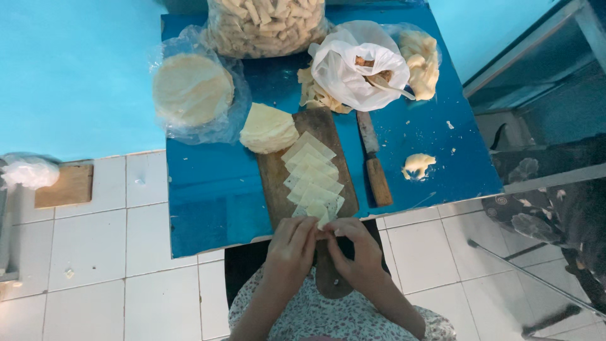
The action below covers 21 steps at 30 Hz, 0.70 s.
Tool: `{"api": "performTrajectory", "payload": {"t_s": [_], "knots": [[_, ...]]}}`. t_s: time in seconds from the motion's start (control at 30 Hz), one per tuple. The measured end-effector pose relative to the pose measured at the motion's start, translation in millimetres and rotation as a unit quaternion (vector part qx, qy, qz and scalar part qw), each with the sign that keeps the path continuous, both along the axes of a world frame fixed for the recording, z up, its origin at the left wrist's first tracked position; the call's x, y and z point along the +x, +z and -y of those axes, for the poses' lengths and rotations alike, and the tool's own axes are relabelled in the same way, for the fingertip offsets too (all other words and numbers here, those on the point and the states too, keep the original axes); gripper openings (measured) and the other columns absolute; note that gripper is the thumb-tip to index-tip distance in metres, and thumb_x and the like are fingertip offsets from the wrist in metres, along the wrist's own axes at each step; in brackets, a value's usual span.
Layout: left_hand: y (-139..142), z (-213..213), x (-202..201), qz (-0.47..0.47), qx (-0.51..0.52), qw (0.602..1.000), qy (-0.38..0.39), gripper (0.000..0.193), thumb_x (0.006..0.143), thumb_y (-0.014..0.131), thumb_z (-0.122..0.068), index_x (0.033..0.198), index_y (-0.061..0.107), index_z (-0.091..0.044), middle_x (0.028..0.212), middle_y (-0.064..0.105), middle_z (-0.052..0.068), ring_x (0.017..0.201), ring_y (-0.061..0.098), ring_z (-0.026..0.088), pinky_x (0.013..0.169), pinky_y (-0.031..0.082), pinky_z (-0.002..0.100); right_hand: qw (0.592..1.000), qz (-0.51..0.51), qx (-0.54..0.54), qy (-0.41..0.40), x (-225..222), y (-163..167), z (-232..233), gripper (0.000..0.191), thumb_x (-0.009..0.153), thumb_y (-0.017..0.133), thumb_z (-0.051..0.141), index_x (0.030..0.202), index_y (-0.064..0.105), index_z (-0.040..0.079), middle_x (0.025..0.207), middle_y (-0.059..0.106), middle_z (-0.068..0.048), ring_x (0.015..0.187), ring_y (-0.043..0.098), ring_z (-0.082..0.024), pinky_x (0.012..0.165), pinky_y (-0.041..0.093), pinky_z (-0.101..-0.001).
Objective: The person places thin square dough sheets in a row on a wooden board, spoons brown filling from a plastic bag onto each sheet, and folds the dough over the filling by hand, building a row of folded filled pastries on the board.
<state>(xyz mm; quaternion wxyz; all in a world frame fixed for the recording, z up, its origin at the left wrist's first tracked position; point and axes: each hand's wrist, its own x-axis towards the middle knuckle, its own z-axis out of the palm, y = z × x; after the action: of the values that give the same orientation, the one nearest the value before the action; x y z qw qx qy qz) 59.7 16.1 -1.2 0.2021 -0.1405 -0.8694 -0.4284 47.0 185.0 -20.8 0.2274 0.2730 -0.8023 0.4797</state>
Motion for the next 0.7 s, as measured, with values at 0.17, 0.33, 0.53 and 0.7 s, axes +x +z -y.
{"api": "performTrajectory", "payload": {"t_s": [0.17,0.33,0.53,0.7], "knots": [[2.3,3.6,2.2,-0.007,-0.026,0.999,-0.021,0.026,0.083,0.071,0.005,0.109,0.069,0.004,0.108,0.065,0.015,0.100,0.067,0.031,0.085,0.056,0.041,0.997,0.060,0.037,-0.008,2.3,14.9,0.7,0.043,0.086,0.077,-0.007,0.119,0.051,0.005,0.110,0.070,-0.016,0.104,0.074,-0.030,0.084,0.061,-0.0367],[10.9,9.9,-0.9,0.014,-0.038,0.997,-0.063,0.029,0.080,0.070,0.007,0.108,0.069,0.006,0.111,0.064,0.016,0.104,0.062,0.034,0.090,0.053,0.044,0.985,0.126,0.103,0.052,-7.9,30.6,-24.4,0.036,0.085,0.076,-0.003,0.115,0.058,0.006,0.111,0.070,-0.016,0.103,0.072,-0.034,0.084,0.059,-0.0402],[26.9,21.1,-6.8,0.033,-0.041,0.992,-0.111,0.028,0.079,0.075,0.000,0.106,0.069,0.005,0.110,0.063,0.015,0.105,0.059,0.034,0.088,0.051,0.043,0.977,0.041,0.153,0.146,-33.6,13.0,-40.6,0.034,0.087,0.076,0.000,0.114,0.058,0.007,0.109,0.072,-0.013,0.102,0.072,-0.031,0.083,0.059,-0.0398],[28.7,24.8,-7.8,0.032,-0.048,0.989,-0.133,0.028,0.079,0.077,-0.005,0.105,0.069,0.003,0.108,0.063,0.014,0.102,0.059,0.033,0.086,0.050,0.043,0.989,0.079,0.030,0.125,-36.6,-0.9,-34.5,0.041,0.091,0.079,-0.001,0.118,0.049,0.009,0.107,0.073,-0.009,0.101,0.076,-0.024,0.083,0.060,-0.0353]]}}
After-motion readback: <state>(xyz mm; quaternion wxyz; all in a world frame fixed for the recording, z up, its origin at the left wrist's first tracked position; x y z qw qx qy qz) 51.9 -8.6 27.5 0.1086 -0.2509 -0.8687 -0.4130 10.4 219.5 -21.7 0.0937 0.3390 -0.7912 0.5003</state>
